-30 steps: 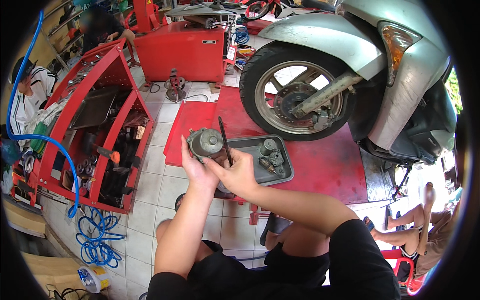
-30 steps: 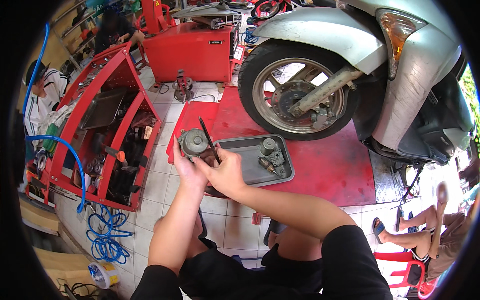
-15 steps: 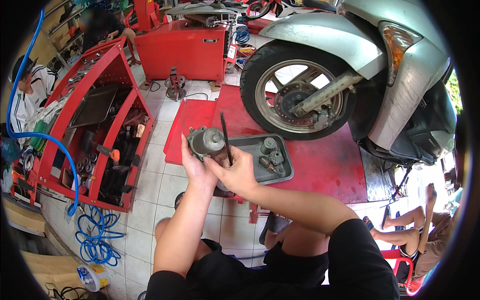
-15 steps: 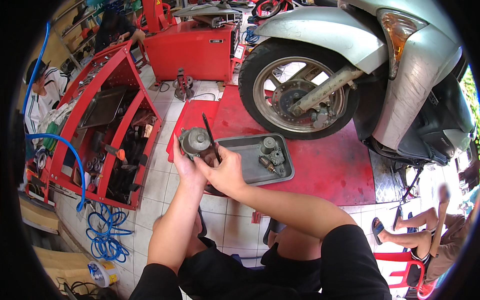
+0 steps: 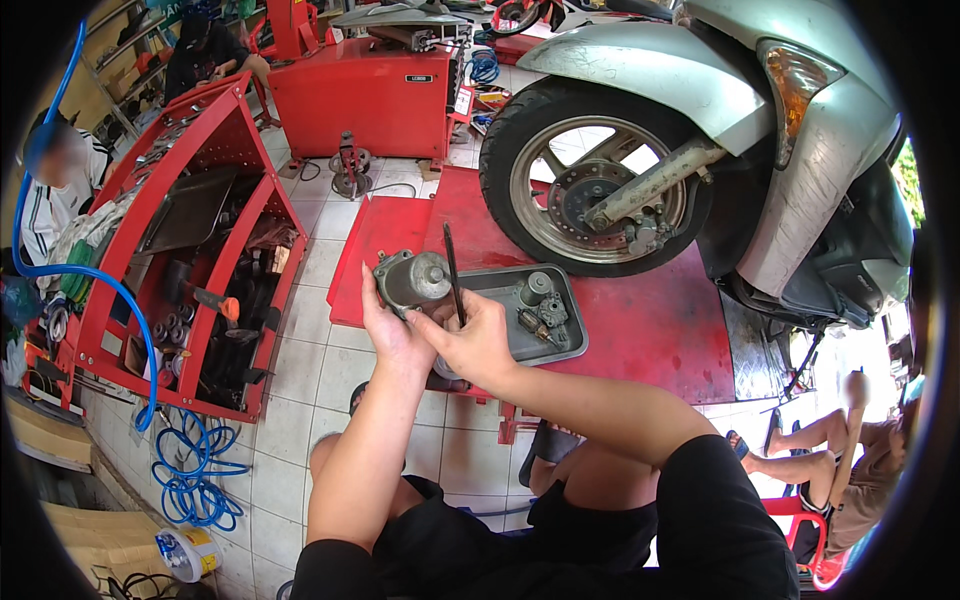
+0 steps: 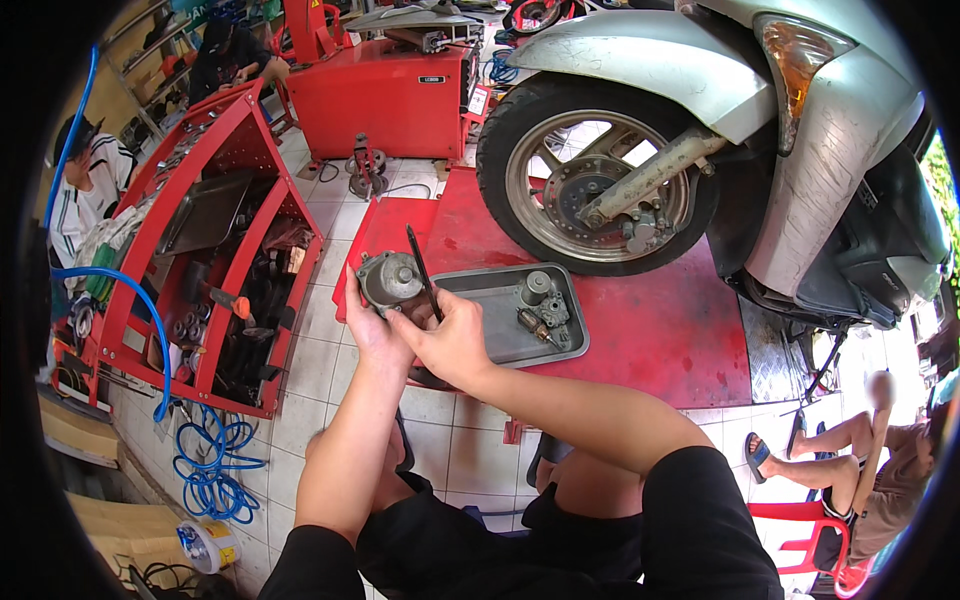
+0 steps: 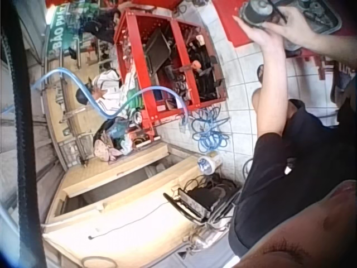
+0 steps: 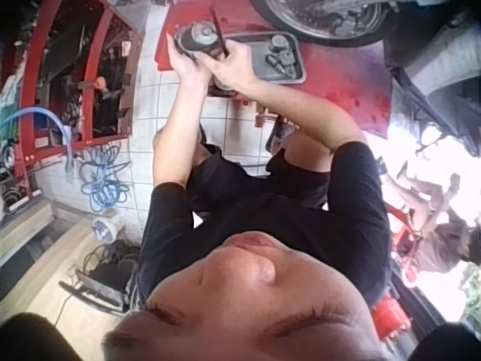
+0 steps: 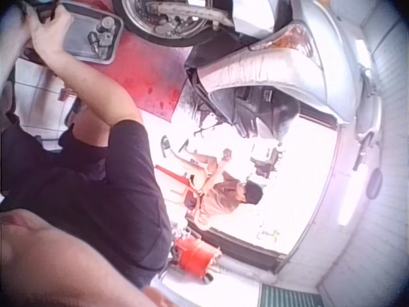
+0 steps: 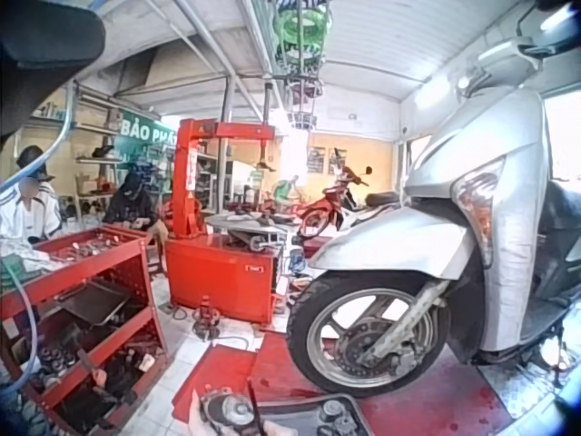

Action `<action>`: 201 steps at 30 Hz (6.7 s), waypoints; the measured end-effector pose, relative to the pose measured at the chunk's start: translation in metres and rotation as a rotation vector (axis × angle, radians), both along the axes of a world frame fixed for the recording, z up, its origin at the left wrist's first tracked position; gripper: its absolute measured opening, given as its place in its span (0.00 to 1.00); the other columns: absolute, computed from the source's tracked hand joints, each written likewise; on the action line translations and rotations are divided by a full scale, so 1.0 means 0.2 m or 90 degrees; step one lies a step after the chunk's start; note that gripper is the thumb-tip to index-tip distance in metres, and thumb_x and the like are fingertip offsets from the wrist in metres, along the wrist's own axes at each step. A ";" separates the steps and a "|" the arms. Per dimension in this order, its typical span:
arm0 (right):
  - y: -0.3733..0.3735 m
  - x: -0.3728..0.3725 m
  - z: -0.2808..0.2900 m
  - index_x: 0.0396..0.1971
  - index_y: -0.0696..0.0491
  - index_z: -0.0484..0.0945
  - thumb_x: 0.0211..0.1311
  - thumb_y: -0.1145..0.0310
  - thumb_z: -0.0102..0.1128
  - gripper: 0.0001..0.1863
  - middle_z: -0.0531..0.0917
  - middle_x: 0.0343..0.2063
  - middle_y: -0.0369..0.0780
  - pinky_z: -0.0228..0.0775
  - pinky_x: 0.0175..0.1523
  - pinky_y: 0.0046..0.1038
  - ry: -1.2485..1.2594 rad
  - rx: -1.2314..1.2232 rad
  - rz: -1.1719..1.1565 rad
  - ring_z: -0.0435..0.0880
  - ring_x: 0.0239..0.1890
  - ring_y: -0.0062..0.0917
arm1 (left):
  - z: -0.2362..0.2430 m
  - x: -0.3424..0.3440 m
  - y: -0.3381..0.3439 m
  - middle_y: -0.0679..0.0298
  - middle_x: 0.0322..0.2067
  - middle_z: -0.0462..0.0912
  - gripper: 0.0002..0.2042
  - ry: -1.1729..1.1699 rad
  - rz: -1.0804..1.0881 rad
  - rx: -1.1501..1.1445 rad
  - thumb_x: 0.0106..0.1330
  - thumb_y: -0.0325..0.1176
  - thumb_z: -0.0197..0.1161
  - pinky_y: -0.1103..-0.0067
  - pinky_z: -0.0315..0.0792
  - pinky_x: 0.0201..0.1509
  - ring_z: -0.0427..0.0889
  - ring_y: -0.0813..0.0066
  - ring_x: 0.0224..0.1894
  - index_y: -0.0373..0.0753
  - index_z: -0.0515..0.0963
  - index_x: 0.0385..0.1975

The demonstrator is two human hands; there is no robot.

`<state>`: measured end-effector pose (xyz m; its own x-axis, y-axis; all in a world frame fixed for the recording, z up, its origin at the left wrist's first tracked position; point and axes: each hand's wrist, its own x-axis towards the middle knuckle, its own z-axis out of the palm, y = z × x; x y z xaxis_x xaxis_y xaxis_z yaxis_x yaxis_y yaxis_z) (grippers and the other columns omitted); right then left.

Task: The person sits on a low stool in a workshop and uses a screwdriver to disassemble a cylindrical scooter part, likely a starter motor, into a metal tray. They remove internal components such as a rotor and brushes, placing them in the tray, and then use the screwdriver to scrape and clean the interior of the housing.

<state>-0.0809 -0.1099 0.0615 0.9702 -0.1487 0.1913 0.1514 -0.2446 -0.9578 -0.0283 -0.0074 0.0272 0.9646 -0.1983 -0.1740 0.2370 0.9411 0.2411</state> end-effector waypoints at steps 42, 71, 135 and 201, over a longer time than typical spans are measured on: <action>-0.46 -0.03 0.34 0.61 0.68 0.64 0.67 0.72 0.58 0.27 0.78 0.53 0.61 0.82 0.54 0.40 0.031 0.372 0.381 0.85 0.49 0.48 | 0.04 0.02 0.03 0.56 0.51 0.78 0.31 0.218 0.013 -0.079 0.69 0.61 0.52 0.68 0.68 0.58 0.79 0.60 0.54 0.39 0.73 0.57; -0.18 0.07 0.14 0.23 0.61 0.72 0.45 0.77 0.67 0.10 0.78 0.23 0.50 0.66 0.36 0.47 -0.324 0.003 0.099 0.77 0.30 0.51 | -0.28 0.17 0.10 0.63 0.59 0.76 0.18 -0.118 0.021 0.434 0.71 0.36 0.55 0.71 0.69 0.66 0.75 0.72 0.61 0.38 0.74 0.59; -0.35 -0.03 0.26 0.40 0.65 0.77 0.59 0.82 0.64 0.09 0.88 0.31 0.45 0.83 0.44 0.25 -0.271 -0.042 0.155 0.90 0.35 0.24 | 0.08 -0.12 -0.14 0.55 0.57 0.74 0.30 0.214 -0.050 -0.017 0.71 0.57 0.50 0.65 0.61 0.75 0.71 0.61 0.64 0.37 0.70 0.60; -0.39 -0.04 0.32 0.46 0.63 0.77 0.56 0.80 0.65 0.17 0.87 0.33 0.47 0.81 0.47 0.30 -0.165 -0.218 0.196 0.90 0.40 0.36 | 0.02 -0.14 -0.11 0.54 0.57 0.75 0.28 0.235 -0.064 0.012 0.73 0.56 0.48 0.64 0.63 0.72 0.72 0.59 0.62 0.37 0.73 0.56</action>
<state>-0.0897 -0.1879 0.1263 0.8737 0.2495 0.4175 0.4864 -0.4440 -0.7525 -0.0568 -0.0290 0.0307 0.8122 -0.2817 -0.5108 0.4013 0.9054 0.1388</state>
